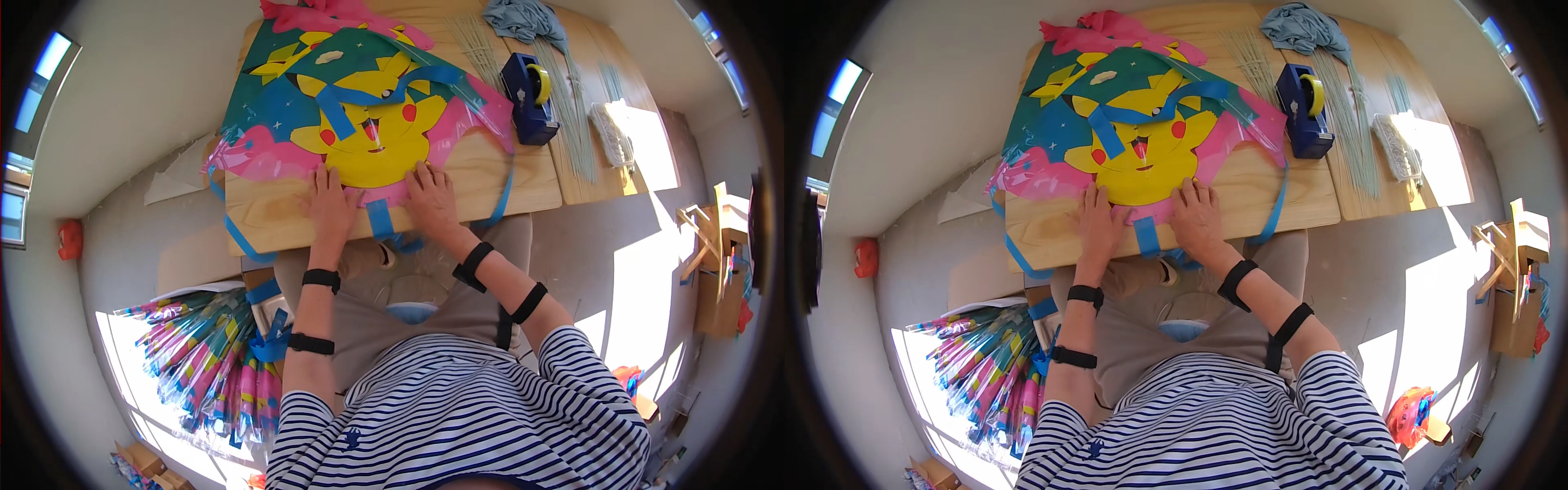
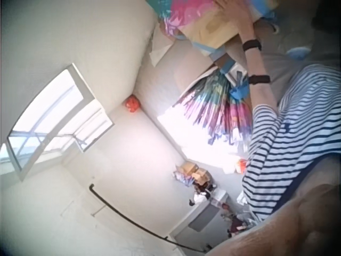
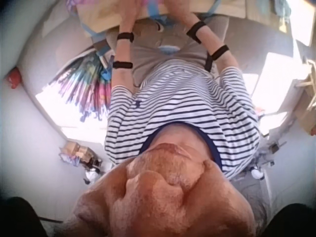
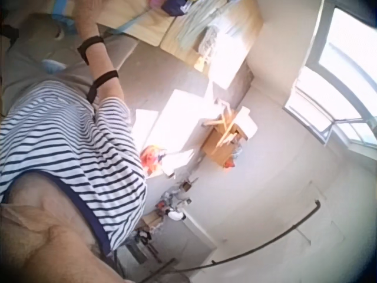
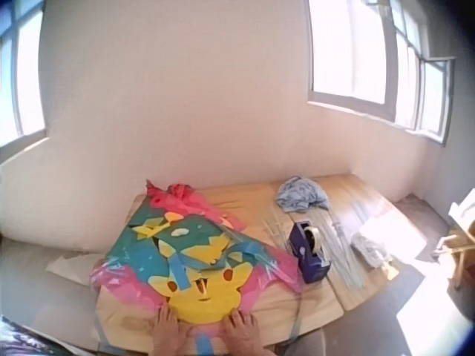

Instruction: Assembling plastic kites by applying tape and attaching structural blue strips.

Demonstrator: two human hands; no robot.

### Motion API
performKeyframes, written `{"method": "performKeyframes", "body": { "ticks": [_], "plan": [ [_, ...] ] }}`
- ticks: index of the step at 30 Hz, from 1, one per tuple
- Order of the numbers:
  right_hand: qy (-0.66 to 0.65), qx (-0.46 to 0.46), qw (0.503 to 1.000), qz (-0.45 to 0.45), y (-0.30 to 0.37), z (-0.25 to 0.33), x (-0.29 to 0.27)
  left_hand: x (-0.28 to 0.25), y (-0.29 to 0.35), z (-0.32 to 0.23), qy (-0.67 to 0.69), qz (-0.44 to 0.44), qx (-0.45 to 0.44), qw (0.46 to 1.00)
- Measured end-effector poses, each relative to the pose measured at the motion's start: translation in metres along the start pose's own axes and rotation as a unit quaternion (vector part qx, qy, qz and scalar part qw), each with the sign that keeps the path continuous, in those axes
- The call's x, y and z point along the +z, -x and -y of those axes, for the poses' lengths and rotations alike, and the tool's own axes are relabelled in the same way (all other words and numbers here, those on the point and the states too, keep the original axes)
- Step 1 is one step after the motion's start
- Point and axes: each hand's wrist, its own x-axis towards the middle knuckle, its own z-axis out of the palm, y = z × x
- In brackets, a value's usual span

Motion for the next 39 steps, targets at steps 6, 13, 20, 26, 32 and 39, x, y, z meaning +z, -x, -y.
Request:
{"method": "performKeyframes", "body": {
  "ticks": [6,13,20,26,32,39],
  "plan": [
    [-0.043,-0.005,0.999,0.009,0.005,0.036,-0.002,-0.024,-0.033,0.029,-0.021,0.057,-0.020,0.998],
    [-0.110,0.063,0.990,-0.066,0.005,-0.017,-0.026,-0.034,0.012,0.032,0.149,0.003,0.032,0.988],
    [-0.238,0.127,0.962,-0.027,0.040,-0.039,-0.062,-0.044,0.091,-0.029,0.265,0.070,0.152,0.950],
    [-0.347,0.021,0.935,0.072,0.061,0.044,-0.072,-0.041,0.116,-0.053,0.396,0.324,0.143,0.847],
    [-0.330,0.034,0.937,0.113,0.071,0.066,-0.087,-0.081,0.118,-0.063,0.484,0.486,0.004,0.728],
    [-0.385,0.079,0.906,0.154,0.078,0.087,-0.087,-0.076,0.147,-0.051,0.550,0.426,-0.014,0.718]
  ]
}}
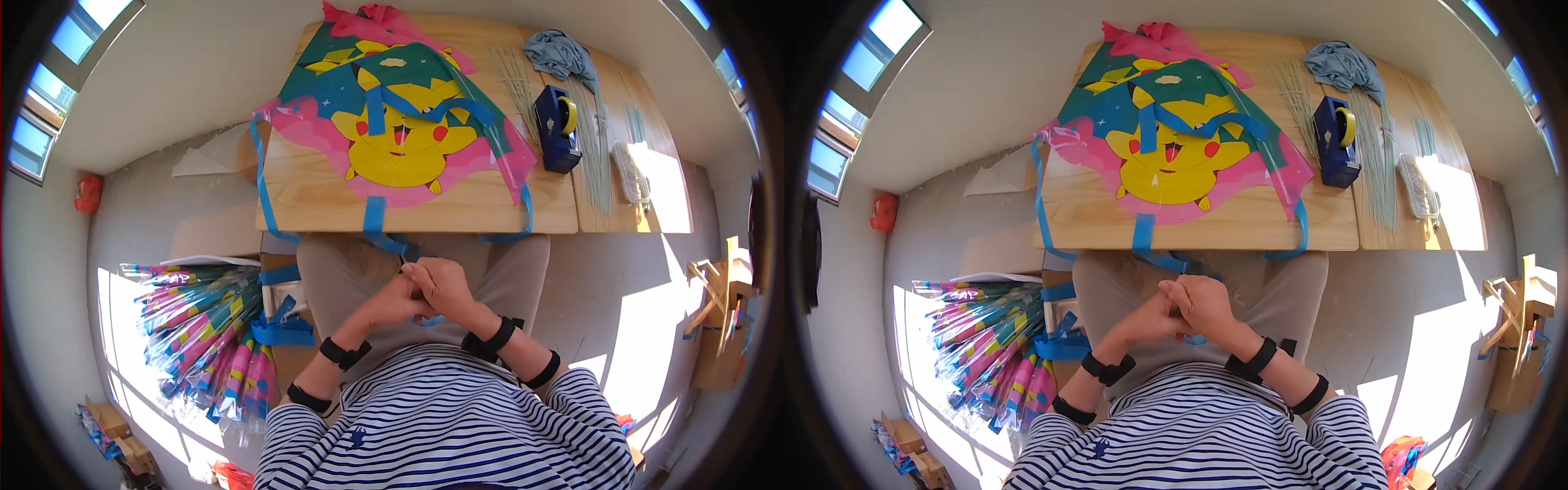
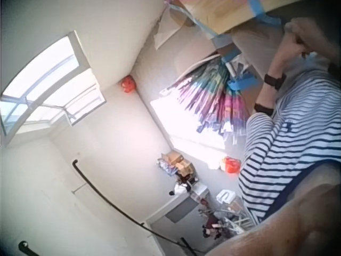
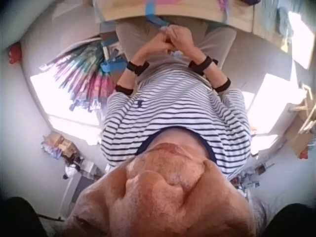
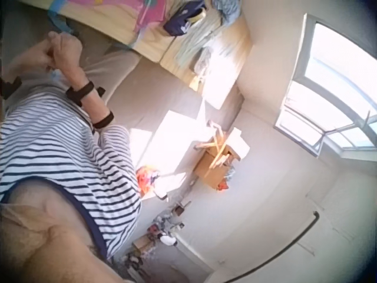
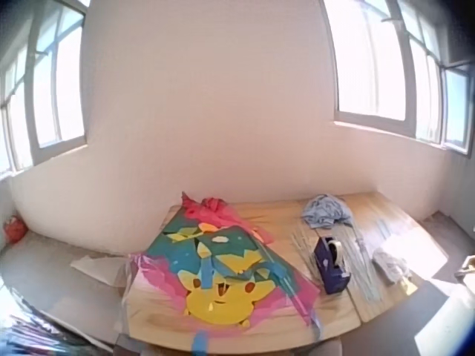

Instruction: Assembling plastic kites by applying tape and attaching structural blue strips.

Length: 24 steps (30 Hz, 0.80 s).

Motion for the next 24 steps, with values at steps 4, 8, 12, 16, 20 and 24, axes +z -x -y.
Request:
{"method": "performKeyframes", "body": {
  "ticks": [4,8,12,16,20,24],
  "plan": [
    [0.003,-0.139,0.990,-0.028,0.012,0.002,0.006,-0.006,0.010,0.022,0.069,-0.009,0.056,0.996],
    [0.033,-0.100,0.993,0.049,0.027,0.018,0.009,0.003,0.026,0.027,0.046,0.007,0.084,0.995],
    [0.086,-0.142,0.983,0.080,0.027,0.024,0.020,0.008,0.041,0.040,0.131,0.003,0.073,0.989],
    [0.036,-0.135,0.985,0.099,0.021,0.039,0.036,0.001,0.055,0.052,0.137,-0.035,0.123,0.982],
    [0.043,-0.056,0.983,0.171,0.013,0.055,0.040,-0.011,0.069,0.054,0.166,-0.009,0.109,0.980],
    [0.080,-0.121,0.973,0.181,0.003,0.055,0.051,-0.019,0.074,0.061,0.194,-0.001,0.141,0.971]
  ]
}}
